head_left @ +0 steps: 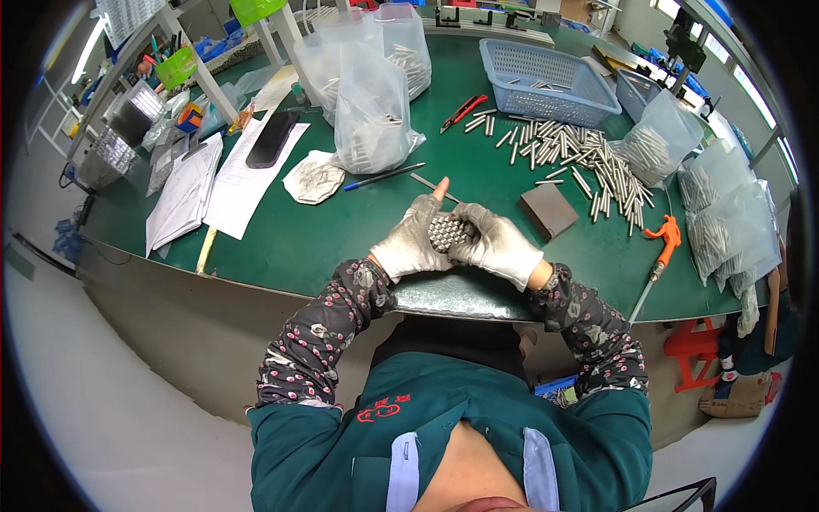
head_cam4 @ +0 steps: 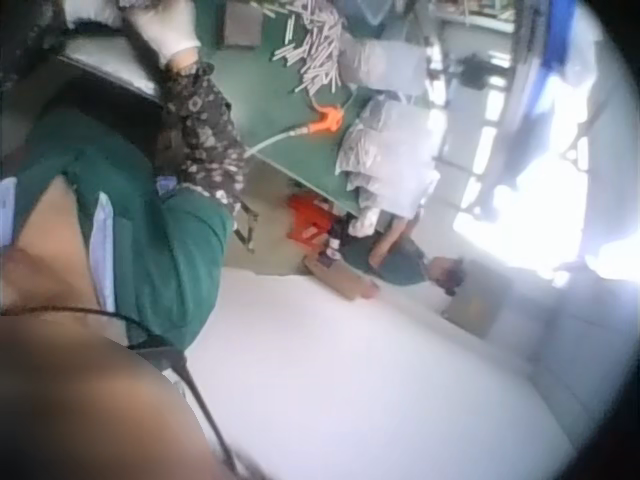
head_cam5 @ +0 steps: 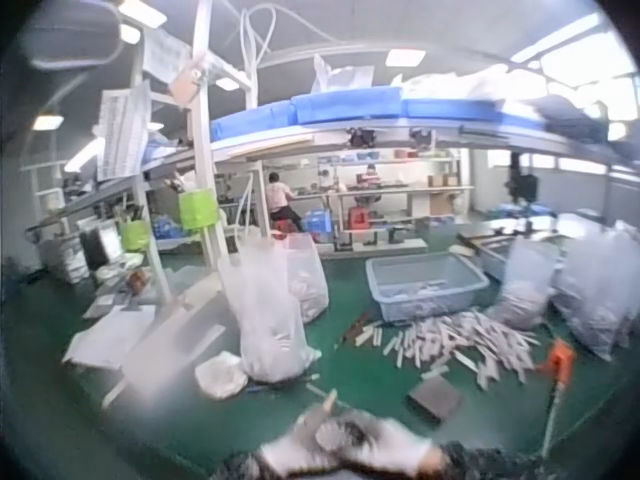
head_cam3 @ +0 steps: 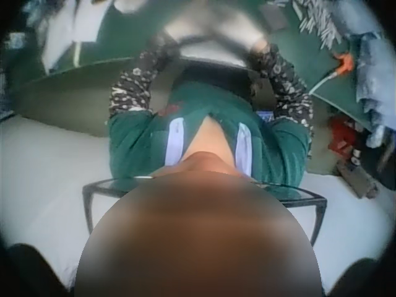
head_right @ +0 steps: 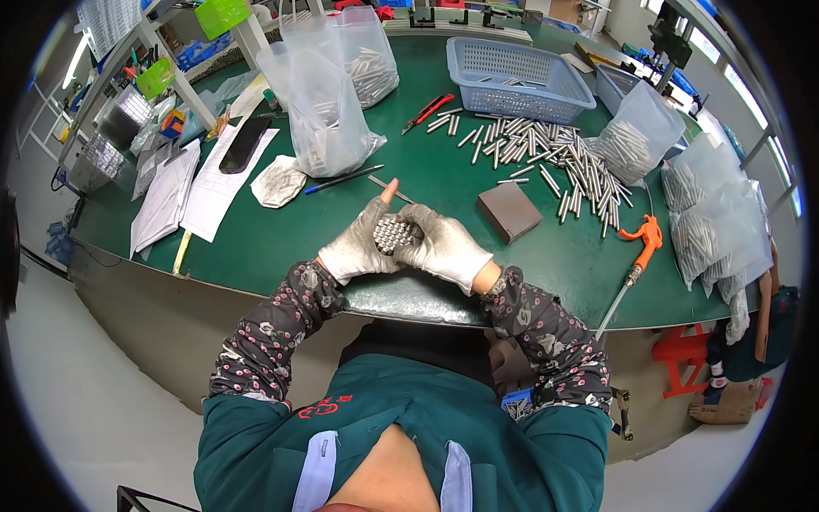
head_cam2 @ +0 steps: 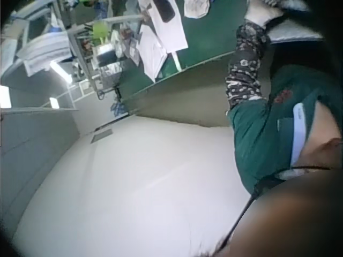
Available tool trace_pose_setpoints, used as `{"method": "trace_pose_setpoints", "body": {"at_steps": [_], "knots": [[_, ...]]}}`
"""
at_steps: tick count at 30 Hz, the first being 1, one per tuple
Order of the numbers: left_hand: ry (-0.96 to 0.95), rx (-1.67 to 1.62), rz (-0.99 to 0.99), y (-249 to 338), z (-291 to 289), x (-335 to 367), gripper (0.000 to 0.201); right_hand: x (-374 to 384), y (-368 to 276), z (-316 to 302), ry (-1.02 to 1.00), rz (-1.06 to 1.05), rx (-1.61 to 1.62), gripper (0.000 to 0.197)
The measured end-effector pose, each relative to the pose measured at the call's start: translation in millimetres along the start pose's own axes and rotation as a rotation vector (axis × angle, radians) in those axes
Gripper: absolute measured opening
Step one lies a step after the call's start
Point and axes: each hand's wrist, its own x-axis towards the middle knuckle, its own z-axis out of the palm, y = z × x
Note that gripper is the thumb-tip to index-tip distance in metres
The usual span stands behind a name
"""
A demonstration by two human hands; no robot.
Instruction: Bundling and cleaning small metal pins at a factory workbench using an air gun.
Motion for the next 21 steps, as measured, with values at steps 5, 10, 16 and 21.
{"method": "trace_pose_setpoints", "body": {"at_steps": [5, 10, 16, 21], "knots": [[0.007, -0.081, 0.076, 9.8, 3.5, 2.0, 0.112, -2.3, 6.7, 0.8, 0.029, -0.073, 0.022, 0.051], [0.016, -0.112, 0.042, 9.5, 4.2, 3.3, 0.111, -4.1, -13.3, -10.8, -0.048, 0.091, -0.121, 0.045], [0.077, -0.185, 0.049, 8.9, 6.2, 0.7, 0.094, 2.6, -39.7, -11.4, 0.192, -0.301, -0.524, 0.021], [0.017, 0.054, 0.31, 11.5, 5.1, 9.5, 0.072, 21.5, -47.3, -5.7, -0.021, -0.436, -0.876, 0.018]]}}
